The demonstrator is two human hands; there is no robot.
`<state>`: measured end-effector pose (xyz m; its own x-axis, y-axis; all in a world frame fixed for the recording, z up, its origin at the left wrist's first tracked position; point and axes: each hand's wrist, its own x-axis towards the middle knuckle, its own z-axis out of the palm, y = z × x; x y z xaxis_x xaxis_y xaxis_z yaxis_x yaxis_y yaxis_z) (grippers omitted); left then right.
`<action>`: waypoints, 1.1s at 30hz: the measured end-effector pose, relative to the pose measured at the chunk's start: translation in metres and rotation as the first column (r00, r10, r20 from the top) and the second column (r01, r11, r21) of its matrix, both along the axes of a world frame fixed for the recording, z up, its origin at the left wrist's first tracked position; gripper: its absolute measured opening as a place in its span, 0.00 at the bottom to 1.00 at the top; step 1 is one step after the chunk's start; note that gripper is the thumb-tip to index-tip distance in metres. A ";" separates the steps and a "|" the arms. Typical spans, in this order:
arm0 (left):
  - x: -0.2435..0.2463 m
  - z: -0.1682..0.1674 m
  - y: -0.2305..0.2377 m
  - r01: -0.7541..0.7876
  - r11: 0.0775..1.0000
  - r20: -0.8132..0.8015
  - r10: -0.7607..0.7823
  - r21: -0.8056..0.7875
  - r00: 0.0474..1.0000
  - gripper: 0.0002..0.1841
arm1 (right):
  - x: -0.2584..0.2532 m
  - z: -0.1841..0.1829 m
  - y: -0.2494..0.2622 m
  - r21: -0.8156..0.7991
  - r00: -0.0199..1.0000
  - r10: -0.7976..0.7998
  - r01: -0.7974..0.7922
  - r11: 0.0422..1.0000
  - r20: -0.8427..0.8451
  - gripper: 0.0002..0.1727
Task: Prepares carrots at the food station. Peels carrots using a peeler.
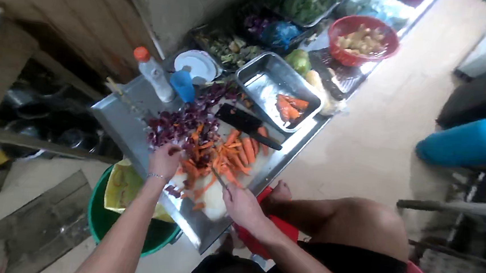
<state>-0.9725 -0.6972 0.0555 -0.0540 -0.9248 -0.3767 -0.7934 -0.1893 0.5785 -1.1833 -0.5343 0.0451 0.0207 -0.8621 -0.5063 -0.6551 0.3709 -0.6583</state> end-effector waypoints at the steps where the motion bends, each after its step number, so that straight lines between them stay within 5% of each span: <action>1: 0.008 -0.002 0.014 0.018 1.000 0.048 -0.019 0.023 0.999 0.13 | 0.002 -0.012 -0.003 0.116 1.000 0.013 -0.012 0.993 -0.012 0.22; 6: -0.010 -0.010 0.054 0.080 0.996 0.171 -0.083 0.026 0.982 0.16 | 0.012 0.002 -0.008 0.152 0.999 -0.024 0.020 0.988 0.030 0.18; 12: -0.014 -0.052 0.022 0.554 0.832 0.440 -0.513 0.042 0.737 0.24 | 0.013 0.008 -0.009 0.162 0.987 -0.101 0.080 0.984 0.124 0.13; 16: 0.000 -0.038 0.013 0.569 0.821 0.414 -0.536 0.051 0.736 0.21 | 0.016 0.011 -0.009 0.129 0.987 -0.138 0.126 0.984 0.087 0.15; 20: -0.005 -0.014 0.027 0.378 0.926 0.067 -0.377 -0.015 0.924 0.24 | 0.011 0.007 -0.015 0.088 0.970 -0.219 0.210 0.974 0.105 0.19; 23: -0.017 -0.007 0.049 0.177 0.984 -0.318 -0.164 0.015 0.934 0.22 | 0.006 0.003 -0.022 0.052 0.913 -0.321 0.318 0.947 0.252 0.21; 27: -0.031 0.002 0.076 -0.009 0.975 -0.714 0.170 0.223 0.679 0.19 | 0.006 0.016 -0.027 0.057 0.810 -0.420 0.436 0.898 0.409 0.32; 33: -0.037 0.025 0.088 -0.231 0.846 -0.744 0.533 0.481 0.403 0.22 | 0.012 0.022 -0.028 0.079 0.734 -0.426 0.457 0.886 0.529 0.29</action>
<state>-1.0092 -0.6095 0.0803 -0.1418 -0.8028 -0.5791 0.2367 -0.5955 0.7677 -1.1709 -0.5623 0.0667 -0.1243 -0.8659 -0.4845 0.0195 0.4860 -0.8737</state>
